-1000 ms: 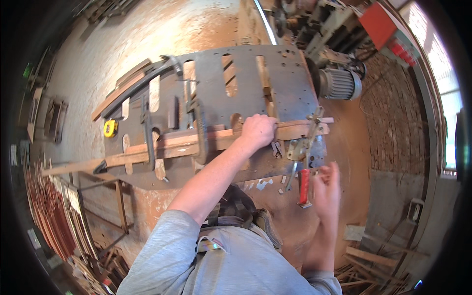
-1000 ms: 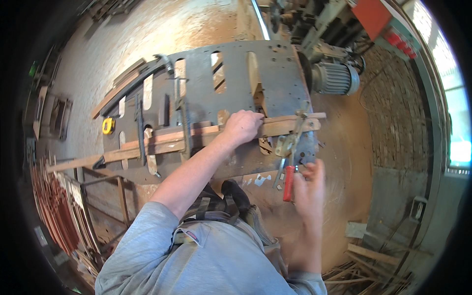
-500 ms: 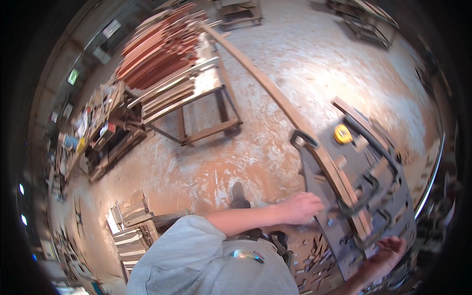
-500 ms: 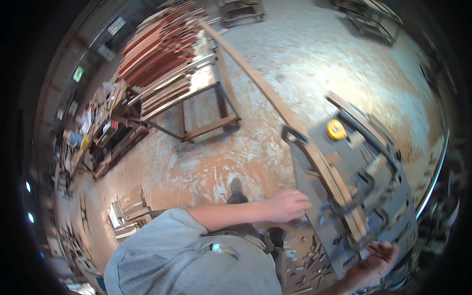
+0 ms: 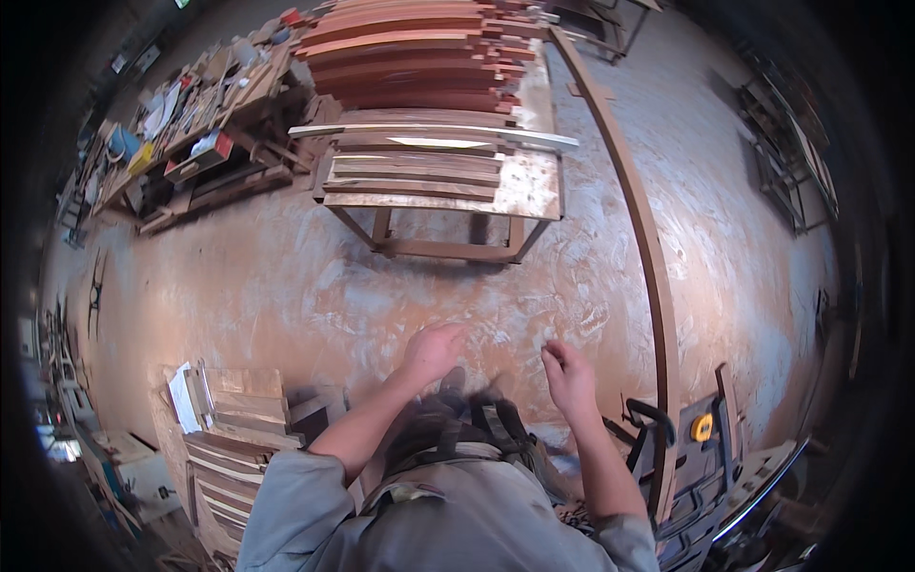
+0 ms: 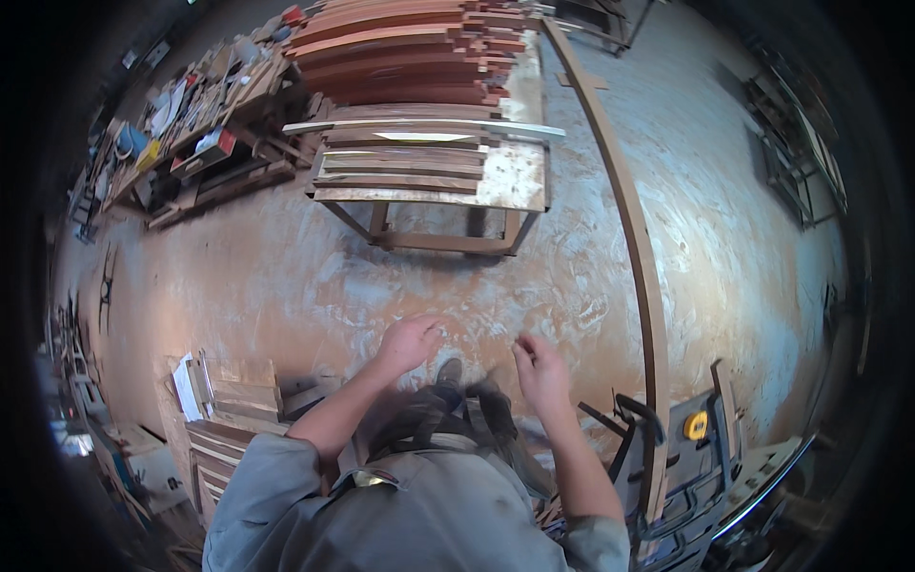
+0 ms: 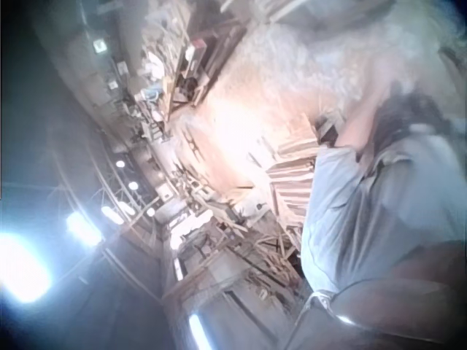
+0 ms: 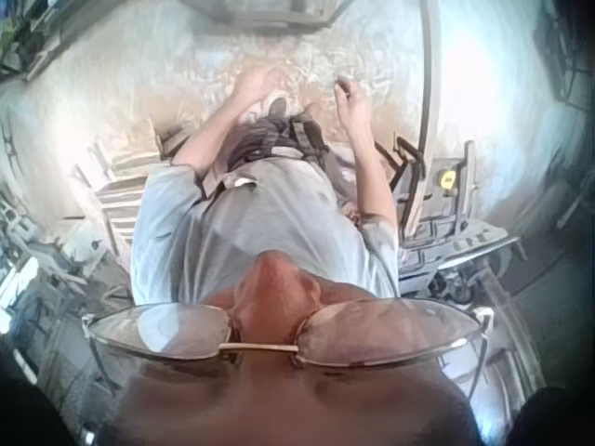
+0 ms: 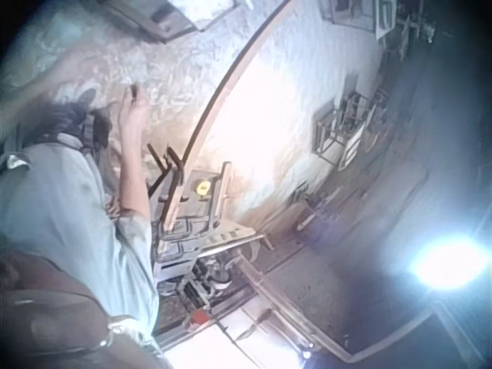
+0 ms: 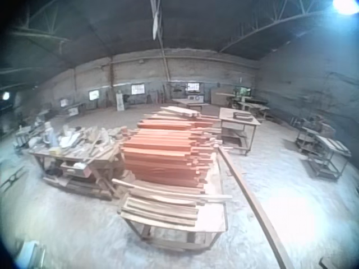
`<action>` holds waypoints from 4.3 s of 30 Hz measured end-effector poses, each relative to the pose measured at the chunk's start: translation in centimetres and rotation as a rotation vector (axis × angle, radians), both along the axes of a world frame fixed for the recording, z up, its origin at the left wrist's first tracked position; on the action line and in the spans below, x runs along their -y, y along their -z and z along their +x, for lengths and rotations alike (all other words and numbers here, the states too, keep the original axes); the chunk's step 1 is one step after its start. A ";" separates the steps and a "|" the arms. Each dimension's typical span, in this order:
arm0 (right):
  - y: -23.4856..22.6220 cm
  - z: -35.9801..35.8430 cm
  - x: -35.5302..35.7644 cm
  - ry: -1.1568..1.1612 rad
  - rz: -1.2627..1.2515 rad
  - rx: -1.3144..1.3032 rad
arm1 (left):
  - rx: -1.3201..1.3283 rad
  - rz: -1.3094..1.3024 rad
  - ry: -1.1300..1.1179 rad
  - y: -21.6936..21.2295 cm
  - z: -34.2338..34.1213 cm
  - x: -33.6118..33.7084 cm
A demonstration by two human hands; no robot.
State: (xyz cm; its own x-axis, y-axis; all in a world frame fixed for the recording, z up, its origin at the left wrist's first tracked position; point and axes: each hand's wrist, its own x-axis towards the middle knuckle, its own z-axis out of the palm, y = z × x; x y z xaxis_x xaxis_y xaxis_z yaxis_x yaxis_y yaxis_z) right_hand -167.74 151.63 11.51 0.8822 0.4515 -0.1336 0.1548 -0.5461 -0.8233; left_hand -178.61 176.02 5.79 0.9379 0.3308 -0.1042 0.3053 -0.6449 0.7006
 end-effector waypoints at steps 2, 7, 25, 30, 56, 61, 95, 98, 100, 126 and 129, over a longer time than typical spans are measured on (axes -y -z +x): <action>1.7 4.6 -4.5 -0.135 -0.033 0.152 | 0.015 -0.129 -0.113 -0.1 0.0 -2.1; 5.4 16.6 -16.0 -0.253 -0.066 0.339 | -0.065 -0.103 -0.313 1.5 0.1 -6.8; 10.4 30.2 -24.7 -0.595 -0.086 0.446 | -0.056 -0.897 -1.069 3.1 20.1 -17.9; 8.4 31.0 -23.2 -0.559 0.113 0.259 | -0.147 -0.855 -1.114 2.6 23.3 -19.1; -3.0 10.7 -11.6 -0.011 0.269 -0.531 | 0.522 -1.892 -0.102 -4.5 18.7 -14.9; -1.3 3.6 -8.3 0.032 0.352 -0.584 | 0.244 -1.657 -0.126 -6.7 18.5 -11.0; -10.9 -54.0 46.5 2.025 0.276 0.361 | 0.055 0.077 1.470 -18.4 -8.4 63.4; -9.6 -57.7 50.0 2.110 -0.010 0.434 | 0.230 0.303 1.583 -17.6 -9.2 69.9; -8.0 -58.9 52.3 2.100 -0.220 0.406 | 0.223 0.399 1.654 -17.0 -9.6 74.3; -4.6 -57.8 64.0 1.860 0.461 -0.532 | 0.284 0.674 2.016 -10.1 -12.9 94.5; -4.9 -57.8 64.1 1.841 0.510 -0.518 | 0.260 0.675 2.030 -9.4 -13.0 95.7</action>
State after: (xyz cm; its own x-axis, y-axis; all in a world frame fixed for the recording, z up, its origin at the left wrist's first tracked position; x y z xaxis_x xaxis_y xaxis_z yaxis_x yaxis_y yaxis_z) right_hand -225.52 87.54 16.44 0.1717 -0.7292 -0.6624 -0.4864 0.5219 -0.7007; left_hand -191.65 80.36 15.23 -0.0754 -0.9582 -0.2761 -0.9822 0.0236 0.1864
